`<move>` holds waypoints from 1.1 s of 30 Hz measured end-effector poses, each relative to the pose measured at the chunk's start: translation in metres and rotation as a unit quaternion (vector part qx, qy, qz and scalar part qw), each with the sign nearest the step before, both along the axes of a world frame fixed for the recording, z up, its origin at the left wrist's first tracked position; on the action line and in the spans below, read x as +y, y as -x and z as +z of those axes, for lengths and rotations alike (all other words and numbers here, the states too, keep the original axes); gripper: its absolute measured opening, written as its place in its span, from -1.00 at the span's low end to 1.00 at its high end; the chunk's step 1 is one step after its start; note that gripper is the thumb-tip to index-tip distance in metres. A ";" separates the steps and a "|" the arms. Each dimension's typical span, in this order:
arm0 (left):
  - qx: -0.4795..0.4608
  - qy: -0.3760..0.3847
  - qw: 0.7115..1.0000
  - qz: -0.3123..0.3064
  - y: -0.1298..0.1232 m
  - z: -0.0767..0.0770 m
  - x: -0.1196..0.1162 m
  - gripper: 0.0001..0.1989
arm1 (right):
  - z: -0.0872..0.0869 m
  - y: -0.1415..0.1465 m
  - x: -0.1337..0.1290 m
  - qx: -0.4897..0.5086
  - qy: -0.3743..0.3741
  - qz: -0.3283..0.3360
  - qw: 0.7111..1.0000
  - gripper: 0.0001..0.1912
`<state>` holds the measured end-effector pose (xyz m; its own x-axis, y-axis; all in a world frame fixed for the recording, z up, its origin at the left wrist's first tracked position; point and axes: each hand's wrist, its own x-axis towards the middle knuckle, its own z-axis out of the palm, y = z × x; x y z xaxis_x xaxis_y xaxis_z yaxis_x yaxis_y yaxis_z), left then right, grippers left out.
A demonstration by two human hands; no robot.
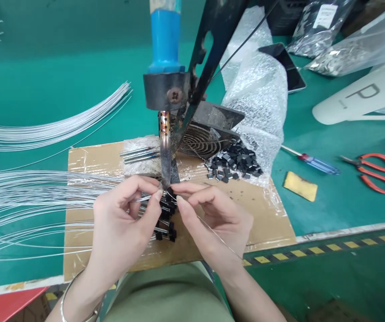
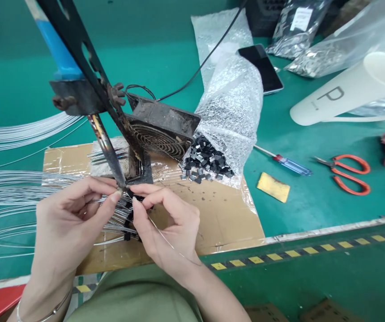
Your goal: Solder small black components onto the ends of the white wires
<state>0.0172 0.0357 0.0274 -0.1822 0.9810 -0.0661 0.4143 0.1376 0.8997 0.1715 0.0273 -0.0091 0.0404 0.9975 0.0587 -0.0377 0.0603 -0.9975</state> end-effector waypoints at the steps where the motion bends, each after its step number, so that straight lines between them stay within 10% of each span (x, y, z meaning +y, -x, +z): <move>1: 0.001 -0.002 1.000 0.000 0.000 0.000 0.000 -0.88 | 0.000 0.000 0.000 0.000 -0.001 -0.001 1.000 -0.83; 33: 0.010 -0.006 1.000 -0.010 0.002 -0.002 -0.002 -0.87 | -0.003 0.001 -0.004 0.006 -0.006 -0.010 1.000 -0.83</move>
